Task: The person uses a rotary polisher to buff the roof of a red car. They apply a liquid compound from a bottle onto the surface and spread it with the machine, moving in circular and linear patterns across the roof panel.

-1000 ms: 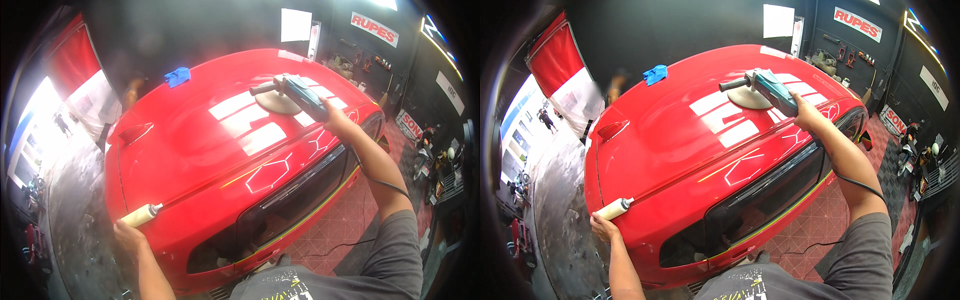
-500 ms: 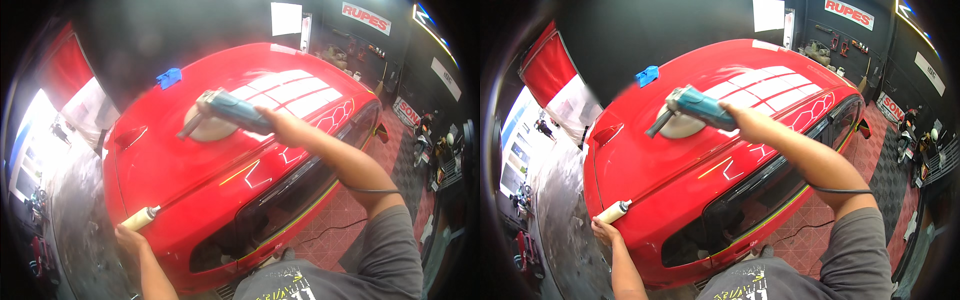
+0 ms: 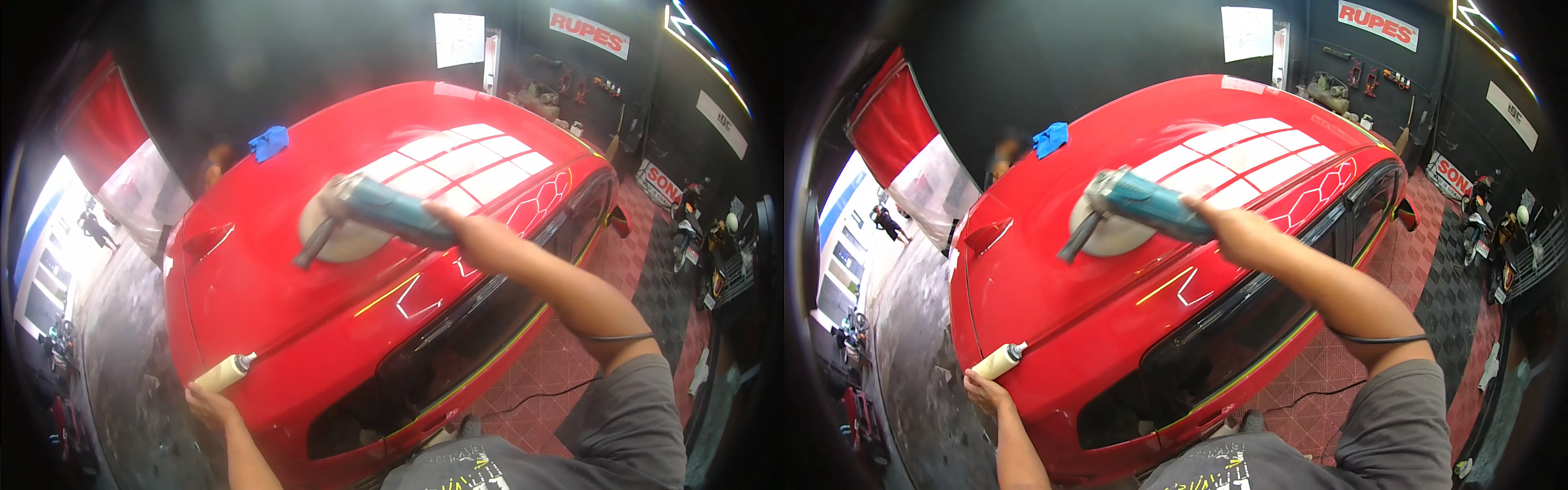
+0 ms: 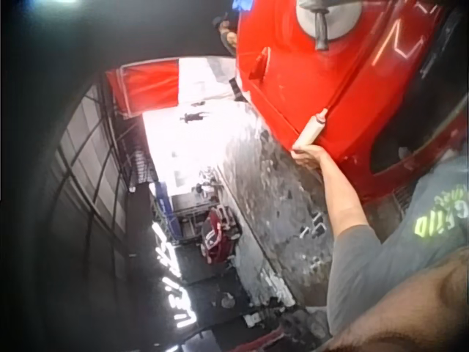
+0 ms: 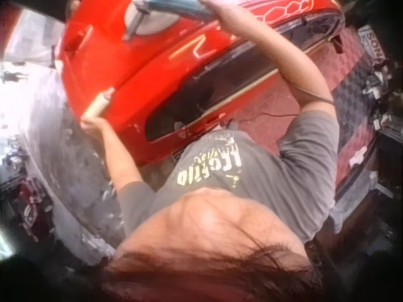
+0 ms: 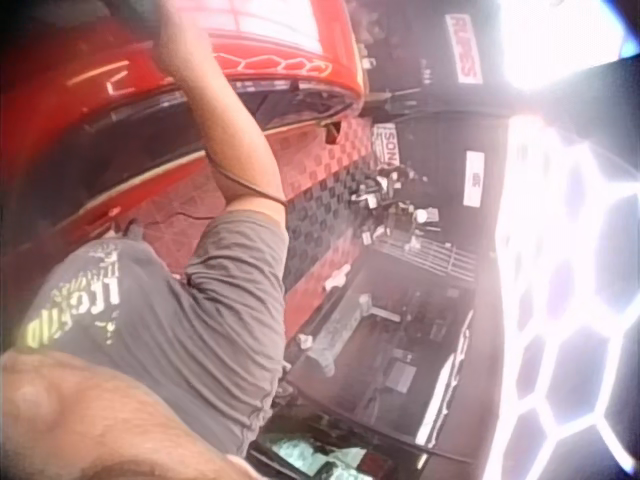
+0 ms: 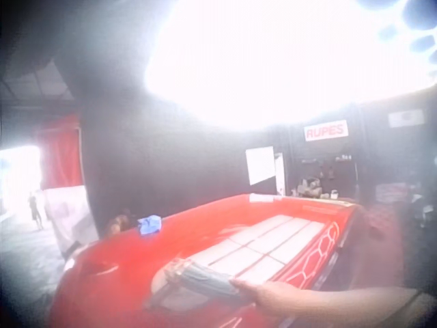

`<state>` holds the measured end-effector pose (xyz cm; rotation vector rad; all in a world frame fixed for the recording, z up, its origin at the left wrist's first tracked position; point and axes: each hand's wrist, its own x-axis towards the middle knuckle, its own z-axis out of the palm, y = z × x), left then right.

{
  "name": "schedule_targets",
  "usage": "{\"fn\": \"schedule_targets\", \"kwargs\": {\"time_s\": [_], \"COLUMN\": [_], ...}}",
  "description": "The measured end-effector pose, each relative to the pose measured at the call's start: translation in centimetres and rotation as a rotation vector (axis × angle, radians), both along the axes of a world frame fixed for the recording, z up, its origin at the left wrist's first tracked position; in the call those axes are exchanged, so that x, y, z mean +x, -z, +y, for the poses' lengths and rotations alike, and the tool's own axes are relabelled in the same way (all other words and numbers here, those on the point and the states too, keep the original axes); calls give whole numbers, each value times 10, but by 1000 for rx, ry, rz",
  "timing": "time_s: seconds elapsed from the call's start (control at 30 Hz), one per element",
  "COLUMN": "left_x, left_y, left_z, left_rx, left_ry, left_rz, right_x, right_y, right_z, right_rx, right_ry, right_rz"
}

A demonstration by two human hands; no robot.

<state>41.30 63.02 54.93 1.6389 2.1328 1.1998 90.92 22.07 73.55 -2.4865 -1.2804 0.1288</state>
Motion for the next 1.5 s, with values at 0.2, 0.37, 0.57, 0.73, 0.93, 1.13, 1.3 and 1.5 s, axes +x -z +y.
{"fn": "schedule_targets", "kwargs": {"time_s": [0.2, 0.37, 0.57, 0.73, 0.93, 1.13, 1.3, 1.5], "left_x": [9, 14, 15, 3, -7, 2, 7, 2], "left_y": [-16, -20, -24, -10, 7, -2, -6, -1], "left_z": [-10, -12, -17, 1, 15, 2, -1, 1], "left_rx": [12, 12, 17, -22, -12, 5, 18, 53], "left_ry": [-7, -31, -20, -11, -3, -29, -39, -29], "left_rz": [-9, 6, 35, 20, -47, -21, -14, 25], "right_x": [71, 102, 80, 31, -30, -71, -70, -21], "right_y": [-15, -28, -16, 0, -2, -5, -4, 4], "right_z": [-96, -122, -129, -102, -50, -7, 10, -20], "right_rx": [77, 13, 54, 136, -8, 12, 31, 64], "right_ry": [283, 522, 410, 130, 21, -97, -114, -4], "right_rz": [66, 161, 98, -10, 34, 5, -6, -29]}}
